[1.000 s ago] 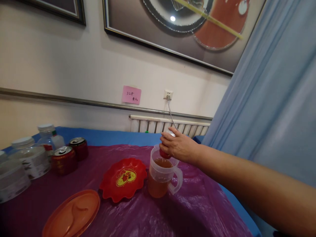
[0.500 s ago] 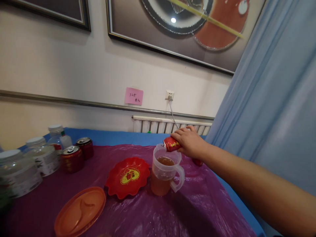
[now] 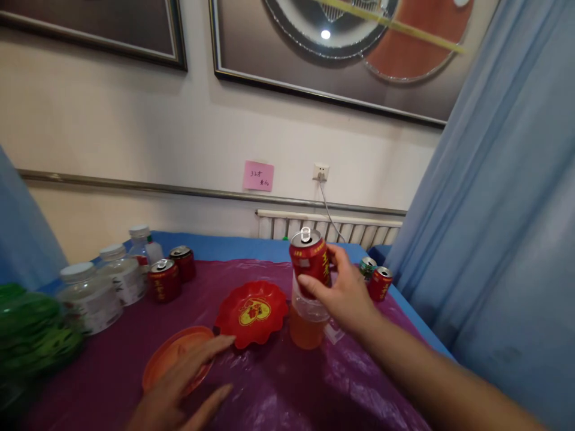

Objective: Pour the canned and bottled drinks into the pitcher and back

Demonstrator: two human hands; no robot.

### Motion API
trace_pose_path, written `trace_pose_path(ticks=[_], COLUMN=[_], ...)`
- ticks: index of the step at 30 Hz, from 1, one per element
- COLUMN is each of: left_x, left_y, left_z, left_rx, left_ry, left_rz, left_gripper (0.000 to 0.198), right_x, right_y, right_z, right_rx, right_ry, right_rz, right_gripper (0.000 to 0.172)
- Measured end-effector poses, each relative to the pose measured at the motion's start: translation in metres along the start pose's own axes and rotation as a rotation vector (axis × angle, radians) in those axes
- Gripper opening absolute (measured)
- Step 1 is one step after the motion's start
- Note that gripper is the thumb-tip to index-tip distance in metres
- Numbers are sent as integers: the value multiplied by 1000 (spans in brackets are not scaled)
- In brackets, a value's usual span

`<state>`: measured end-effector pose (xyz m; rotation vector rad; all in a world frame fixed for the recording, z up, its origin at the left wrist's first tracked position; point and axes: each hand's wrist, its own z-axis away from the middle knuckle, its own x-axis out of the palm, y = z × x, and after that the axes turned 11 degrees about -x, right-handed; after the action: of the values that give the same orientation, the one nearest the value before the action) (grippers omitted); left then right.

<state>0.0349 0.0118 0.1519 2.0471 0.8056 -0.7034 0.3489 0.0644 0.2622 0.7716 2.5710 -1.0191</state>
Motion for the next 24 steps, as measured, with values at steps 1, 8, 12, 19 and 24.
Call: trace_pose_path(ticks=[1,8,12,19,24], left_x=[-5,-13,-16,-44,-56], left_y=[11,60,37,-91,-141], left_z=[-10,-39,-40,-64,-69], left_rx=[-59,-309,-358,-717,-733], left_ry=[3,-1,-4,166,202], left_rz=[43,235,167,-176,-279], left_gripper=[56,73,54,56,53], right_x=[16,125,147,129,109], right_y=[-8,-39,-37,-4,22], right_z=[13,93,118,185,230], right_rx=[37,236,160,38,274], right_ry=[13,19,-78,-174,-88], right_rz=[-126,-430,-369,-298,-308], right_gripper=[55,67,73,66,40])
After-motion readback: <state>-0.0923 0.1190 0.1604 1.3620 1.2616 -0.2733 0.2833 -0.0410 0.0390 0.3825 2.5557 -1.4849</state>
